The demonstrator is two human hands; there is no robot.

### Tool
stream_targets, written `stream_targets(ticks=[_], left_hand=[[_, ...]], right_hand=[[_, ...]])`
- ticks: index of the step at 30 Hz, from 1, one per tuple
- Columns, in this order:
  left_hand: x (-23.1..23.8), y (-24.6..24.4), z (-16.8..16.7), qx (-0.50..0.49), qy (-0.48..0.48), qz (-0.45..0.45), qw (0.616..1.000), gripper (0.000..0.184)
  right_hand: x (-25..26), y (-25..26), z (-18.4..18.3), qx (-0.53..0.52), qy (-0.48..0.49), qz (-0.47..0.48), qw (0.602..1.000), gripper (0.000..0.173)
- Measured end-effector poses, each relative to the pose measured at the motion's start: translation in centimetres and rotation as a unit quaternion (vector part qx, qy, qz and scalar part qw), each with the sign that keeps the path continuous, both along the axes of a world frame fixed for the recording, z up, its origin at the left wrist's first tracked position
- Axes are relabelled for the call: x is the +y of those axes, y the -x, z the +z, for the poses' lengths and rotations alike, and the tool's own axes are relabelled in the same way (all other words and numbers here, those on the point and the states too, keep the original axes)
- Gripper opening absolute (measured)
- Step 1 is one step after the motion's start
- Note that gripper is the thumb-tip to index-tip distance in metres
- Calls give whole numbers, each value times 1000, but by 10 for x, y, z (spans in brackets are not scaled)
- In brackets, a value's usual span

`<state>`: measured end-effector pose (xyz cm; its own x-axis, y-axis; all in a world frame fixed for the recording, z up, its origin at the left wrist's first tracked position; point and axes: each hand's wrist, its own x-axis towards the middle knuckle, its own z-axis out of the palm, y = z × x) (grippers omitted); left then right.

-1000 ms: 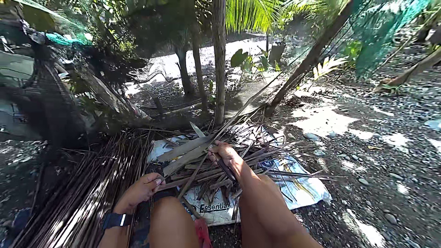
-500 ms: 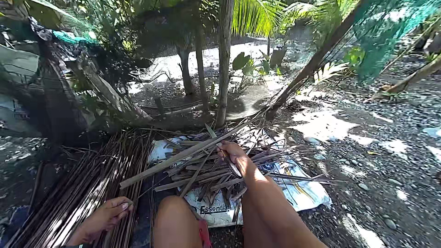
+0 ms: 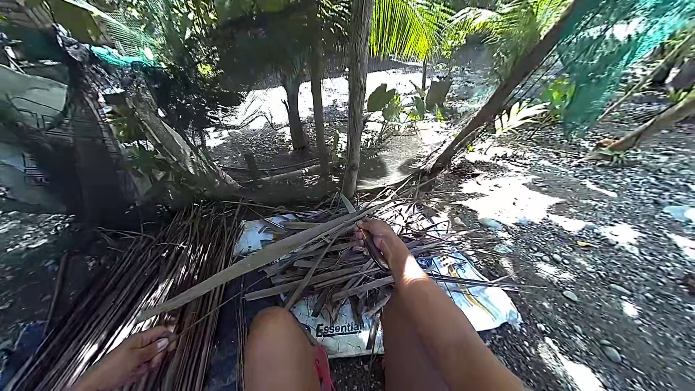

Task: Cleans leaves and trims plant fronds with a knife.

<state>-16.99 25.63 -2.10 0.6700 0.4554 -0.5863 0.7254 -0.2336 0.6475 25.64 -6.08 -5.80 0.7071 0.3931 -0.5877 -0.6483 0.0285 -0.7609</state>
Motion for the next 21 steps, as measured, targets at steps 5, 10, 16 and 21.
stream_targets(ticks=[5, 10, 16, 21], left_hand=[[18, 18, -3, 42, -49, -1, 998, 24], [18, 4, -3, 52, -65, -8, 996, 22], [19, -20, 0, 69, -100, 0, 993, 23], [35, -31, 8, 117, -171, -29, 978, 27]], right_hand=[[-21, -26, 7, 12, 1, -65, 998, 9], [-43, -46, 13, 9, 26, -102, 994, 6], [-83, -71, 12, -27, 40, -142, 989, 7], [-114, -99, -3, -19, 73, -165, 983, 6]])
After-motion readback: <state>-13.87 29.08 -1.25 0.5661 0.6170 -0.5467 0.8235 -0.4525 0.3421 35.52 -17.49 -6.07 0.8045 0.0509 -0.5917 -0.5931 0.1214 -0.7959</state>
